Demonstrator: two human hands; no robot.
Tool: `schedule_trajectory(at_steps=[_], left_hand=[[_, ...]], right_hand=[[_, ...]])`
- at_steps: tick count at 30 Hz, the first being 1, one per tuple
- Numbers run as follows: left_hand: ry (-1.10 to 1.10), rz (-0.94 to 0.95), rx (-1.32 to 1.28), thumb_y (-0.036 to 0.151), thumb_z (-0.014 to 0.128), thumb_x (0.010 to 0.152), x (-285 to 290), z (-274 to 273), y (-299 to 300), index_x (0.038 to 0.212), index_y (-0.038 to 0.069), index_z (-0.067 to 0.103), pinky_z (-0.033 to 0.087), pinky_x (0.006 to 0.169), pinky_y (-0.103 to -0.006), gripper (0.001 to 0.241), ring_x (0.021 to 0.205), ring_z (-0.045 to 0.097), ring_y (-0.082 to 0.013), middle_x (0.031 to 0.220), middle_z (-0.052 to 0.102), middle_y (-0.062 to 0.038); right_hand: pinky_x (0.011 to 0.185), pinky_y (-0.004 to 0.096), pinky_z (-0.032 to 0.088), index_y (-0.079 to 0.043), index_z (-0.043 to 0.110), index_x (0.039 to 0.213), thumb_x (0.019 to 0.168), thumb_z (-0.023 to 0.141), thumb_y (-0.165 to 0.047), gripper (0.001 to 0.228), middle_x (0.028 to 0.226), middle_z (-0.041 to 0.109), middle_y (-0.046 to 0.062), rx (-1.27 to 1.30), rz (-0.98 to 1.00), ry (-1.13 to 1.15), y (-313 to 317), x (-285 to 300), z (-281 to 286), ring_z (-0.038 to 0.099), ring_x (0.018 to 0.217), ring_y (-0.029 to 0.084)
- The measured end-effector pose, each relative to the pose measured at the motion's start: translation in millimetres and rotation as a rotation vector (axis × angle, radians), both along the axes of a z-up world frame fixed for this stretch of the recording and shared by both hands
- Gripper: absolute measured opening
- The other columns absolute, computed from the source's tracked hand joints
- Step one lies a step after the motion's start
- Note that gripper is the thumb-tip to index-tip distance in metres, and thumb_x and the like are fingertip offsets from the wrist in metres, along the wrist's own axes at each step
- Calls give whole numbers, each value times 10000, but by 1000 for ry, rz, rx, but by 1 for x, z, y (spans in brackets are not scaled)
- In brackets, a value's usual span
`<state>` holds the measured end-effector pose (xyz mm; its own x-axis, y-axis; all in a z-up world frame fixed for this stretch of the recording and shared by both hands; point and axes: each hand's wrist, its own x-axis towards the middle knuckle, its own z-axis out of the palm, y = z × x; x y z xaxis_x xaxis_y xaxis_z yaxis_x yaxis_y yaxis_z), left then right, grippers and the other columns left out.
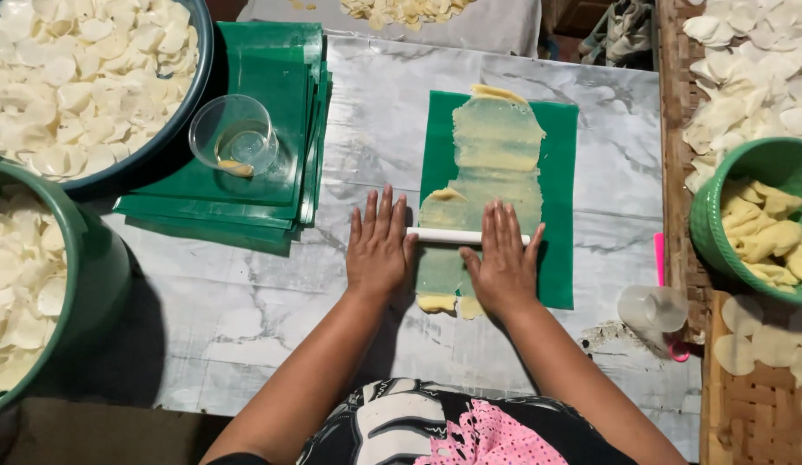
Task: Rolling out small pieces of dough into thin, flat sheets using a rolling pin on a dedicated workstation.
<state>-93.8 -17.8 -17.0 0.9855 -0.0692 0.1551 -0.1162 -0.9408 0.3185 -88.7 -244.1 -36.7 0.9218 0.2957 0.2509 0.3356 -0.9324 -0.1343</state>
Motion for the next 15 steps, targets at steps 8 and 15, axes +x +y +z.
schedule_trajectory(at_steps=[8,15], left_hand=[[108,76,22,529,221,1098,126,26,2,1647,145,237,-49,1264,-574,671,1598,23,-329,1730,89,-145],[201,143,15,538,165,1100,167,28,6,1662,102,164,-90,1274,-565,711,1599,-61,-300,1732,-14,-125]], right_hand=[[1161,799,-65,-177,292,1646,1062,291,-630,739,1707,267,162,-28,-101,129,17,134,19,165,1599,313],[1152,787,-70,-133,274,1650,1096,245,-612,733,1718,186,202,49,-141,153,29,170,41,122,1599,335]])
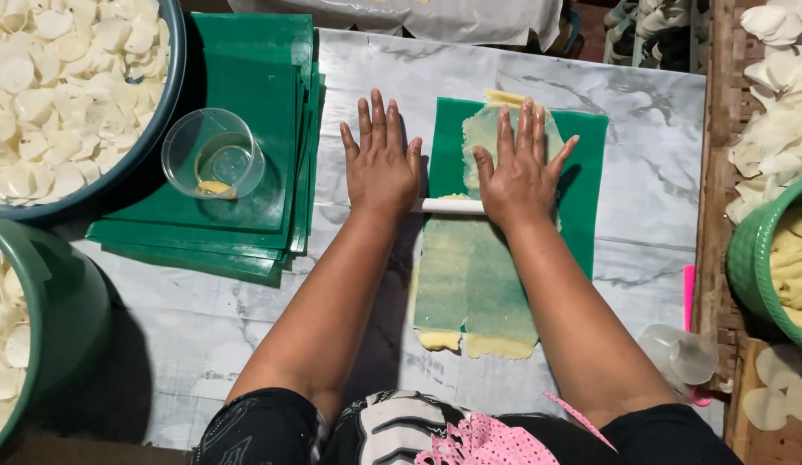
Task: Rolling out small pieces of dough into thin, flat sheets using a rolling pin on a dedicated workstation.
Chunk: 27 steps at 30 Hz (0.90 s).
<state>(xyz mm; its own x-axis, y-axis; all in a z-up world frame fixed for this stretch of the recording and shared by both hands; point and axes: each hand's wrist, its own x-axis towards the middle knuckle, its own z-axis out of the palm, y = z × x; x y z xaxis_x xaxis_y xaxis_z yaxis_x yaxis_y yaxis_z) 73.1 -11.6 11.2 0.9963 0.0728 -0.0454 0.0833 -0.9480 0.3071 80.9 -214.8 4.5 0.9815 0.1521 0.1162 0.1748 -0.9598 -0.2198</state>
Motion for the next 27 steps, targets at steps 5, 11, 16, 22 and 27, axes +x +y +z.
schedule_trajectory(at_steps=[5,11,16,22,27], left_hand=[[12,-17,-1,464,203,1091,-38,1,-4,1660,112,153,-63,1274,-580,671,1600,-48,-299,1733,-16,-118],[-261,-83,-7,389,333,1073,-109,-39,-3,1607,75,327,66,1261,-562,620,1577,174,-341,1704,204,-171],[-259,-157,46,444,366,1074,-169,-41,0,1645,184,258,121,1258,-484,637,1579,157,-303,1725,176,-91],[-299,-108,16,492,322,1099,-120,-41,2,1638,195,301,81,1251,-571,617,1581,133,-349,1712,216,-113],[-184,-61,12,491,251,1111,-39,-13,6,1638,108,270,-22,1252,-594,652,1594,67,-331,1723,134,-144]], right_hand=[[1191,759,-49,-143,229,1653,1084,244,-590,724,1727,141,184,-29,-12,31,-4,-34,-6,94,1604,314],[1221,703,31,-132,288,1638,1067,338,-499,680,1718,203,182,-86,39,11,-16,-108,-24,140,1596,315],[1228,644,83,-94,206,1654,1039,402,-526,777,1716,170,190,-3,152,-55,-27,-167,-25,159,1578,361],[1195,709,24,-61,297,1633,1061,346,-586,778,1683,294,219,-66,142,-160,-22,-118,-36,233,1568,367],[1166,774,-44,-150,228,1656,1050,281,-625,772,1705,235,182,-48,95,4,-9,-34,-19,144,1593,329]])
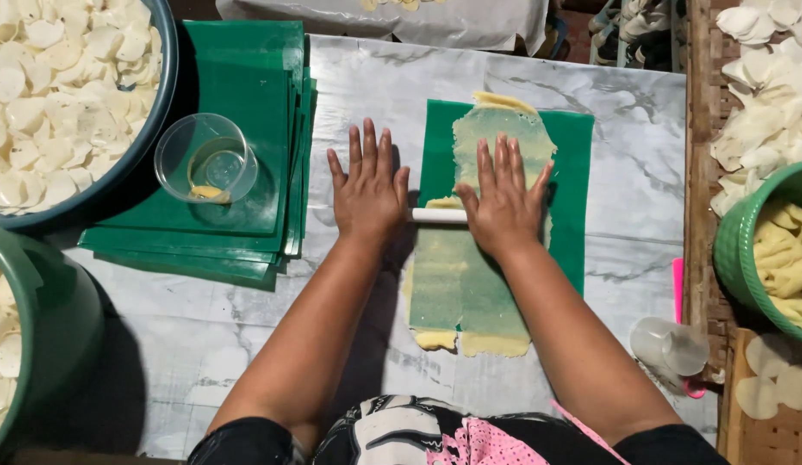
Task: Rolling out small pieces of dough into thin, flat sheets using a rolling pin on a dedicated workstation.
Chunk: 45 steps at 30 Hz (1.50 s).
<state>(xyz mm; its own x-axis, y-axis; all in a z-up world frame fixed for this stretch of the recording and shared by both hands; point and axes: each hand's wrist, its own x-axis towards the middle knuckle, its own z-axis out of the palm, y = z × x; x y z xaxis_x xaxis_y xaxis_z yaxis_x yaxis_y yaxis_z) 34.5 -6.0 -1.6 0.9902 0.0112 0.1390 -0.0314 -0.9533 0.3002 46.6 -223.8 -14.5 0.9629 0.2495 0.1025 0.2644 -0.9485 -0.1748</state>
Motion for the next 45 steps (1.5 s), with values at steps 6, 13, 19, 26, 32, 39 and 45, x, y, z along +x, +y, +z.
schedule_trajectory(at_steps=[6,13,19,26,32,39,45], left_hand=[[138,75,38,497,193,1092,66,-4,8,1653,93,187,-56,1258,-581,691,1587,-47,-277,1721,1,-108],[170,60,-17,498,176,1102,18,21,4,1651,94,193,-74,1263,-586,682,1602,-10,-302,1732,35,-132],[126,32,13,465,256,1094,-40,2,2,1651,110,199,-37,1266,-563,663,1599,42,-318,1733,81,-140],[-36,-75,7,384,416,1060,-133,-33,9,1646,143,246,104,1263,-490,657,1582,135,-326,1721,174,-131],[-175,-175,-146,254,661,884,-161,-17,19,1377,234,617,402,1106,-459,496,1267,558,-272,1330,623,-9],[-88,-25,-108,426,457,1060,-88,11,-5,1542,95,400,91,1226,-621,586,1555,145,-396,1661,238,-211],[182,-31,-32,430,311,1084,-102,9,-13,1638,83,227,-14,1253,-611,659,1594,25,-351,1722,80,-183]], right_hand=[[1164,730,-114,-205,110,1671,1052,157,-657,768,1734,64,127,16,-46,140,21,54,32,0,1603,287],[1180,738,-58,-140,142,1672,1065,211,-665,806,1726,93,220,51,-51,36,17,15,27,35,1604,361],[1223,664,104,-44,214,1640,1045,335,-615,834,1697,190,252,1,-6,-42,5,-42,0,152,1583,371],[1241,589,149,-33,322,1606,1075,394,-472,692,1657,316,229,70,97,-57,-18,-130,-9,269,1545,383],[1149,470,406,-265,596,1435,965,585,-156,483,1286,574,-25,162,133,-116,-53,-156,-24,563,1273,217],[1202,709,58,-154,314,1627,1085,435,-410,611,1647,275,206,152,-67,-9,-23,-89,14,231,1540,386],[1214,712,12,-161,268,1649,1080,351,-436,637,1707,218,203,12,-77,91,-18,-110,6,148,1595,342]])
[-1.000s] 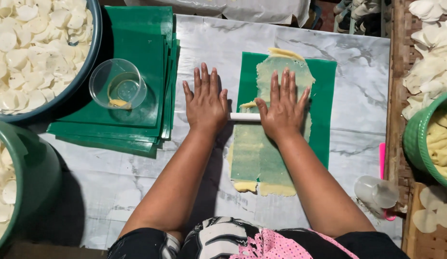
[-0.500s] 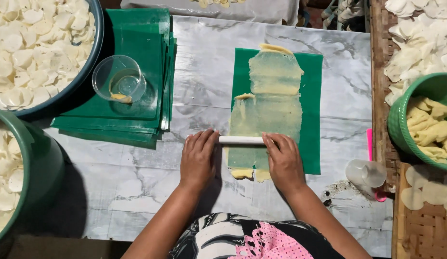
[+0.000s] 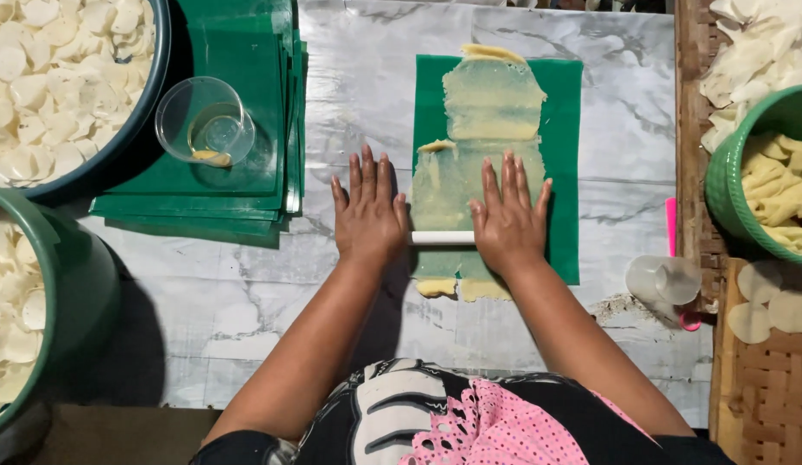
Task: Rolling out small pieces of dough into thin, flat sheets using a rolling pin on a dedicated workstation.
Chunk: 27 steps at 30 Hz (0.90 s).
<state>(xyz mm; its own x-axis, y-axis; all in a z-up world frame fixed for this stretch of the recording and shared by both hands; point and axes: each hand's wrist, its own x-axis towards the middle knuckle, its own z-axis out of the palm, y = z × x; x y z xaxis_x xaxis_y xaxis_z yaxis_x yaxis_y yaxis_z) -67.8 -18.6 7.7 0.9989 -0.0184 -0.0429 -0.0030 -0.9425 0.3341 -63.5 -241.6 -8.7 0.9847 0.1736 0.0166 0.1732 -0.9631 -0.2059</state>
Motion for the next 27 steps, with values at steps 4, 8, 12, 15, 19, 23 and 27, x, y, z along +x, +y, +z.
schedule_trajectory(at_steps=[4,8,12,15,19,23,27], left_hand=[[-74,-34,41,378,295,1093,-40,-12,-1,1648,103,224,-29,1247,-575,623,1595,30,-330,1730,82,-154],[-159,-64,37,385,334,1091,-82,-21,2,1633,94,268,77,1242,-578,620,1586,126,-341,1716,167,-168],[-128,-129,28,397,419,1045,-129,-21,7,1618,134,306,179,1202,-544,641,1515,267,-366,1679,258,-176],[-286,-150,17,318,548,997,-134,-39,21,1468,247,505,334,1077,-468,479,1300,494,-303,1465,481,-86],[-550,-220,79,280,593,1011,-117,-59,32,1286,342,676,484,892,-370,294,1050,636,-218,1076,644,38],[-639,-216,102,240,586,1004,-87,-50,26,1283,351,679,503,857,-341,315,1053,637,-199,1061,648,53],[-401,-136,-12,363,510,1034,-68,-39,10,1528,135,475,295,1190,-457,544,1438,424,-309,1556,483,-119]], right_hand=[[1201,717,60,-186,309,1639,1073,369,-463,632,1709,244,172,-30,87,-129,-4,-38,-5,217,1572,344],[1199,704,102,-151,315,1638,1069,392,-422,635,1694,282,179,-21,127,-176,-12,-75,-15,255,1555,359],[1225,604,183,-122,321,1629,1071,409,-401,631,1674,331,143,40,164,-163,-21,-114,-20,312,1531,324],[1192,535,288,-151,473,1524,1016,549,-322,542,1506,492,72,136,207,-222,-30,-121,-16,470,1384,275],[1071,472,450,-252,687,1323,901,723,-229,424,1118,627,-27,138,270,-364,-44,-108,-13,630,1073,213],[1124,480,427,-219,656,1376,932,695,-172,448,1175,610,10,123,245,-423,-37,-87,-5,619,1137,226],[1218,698,47,-91,340,1588,1042,416,-533,706,1598,394,165,84,207,-85,-17,-68,-6,333,1506,334]])
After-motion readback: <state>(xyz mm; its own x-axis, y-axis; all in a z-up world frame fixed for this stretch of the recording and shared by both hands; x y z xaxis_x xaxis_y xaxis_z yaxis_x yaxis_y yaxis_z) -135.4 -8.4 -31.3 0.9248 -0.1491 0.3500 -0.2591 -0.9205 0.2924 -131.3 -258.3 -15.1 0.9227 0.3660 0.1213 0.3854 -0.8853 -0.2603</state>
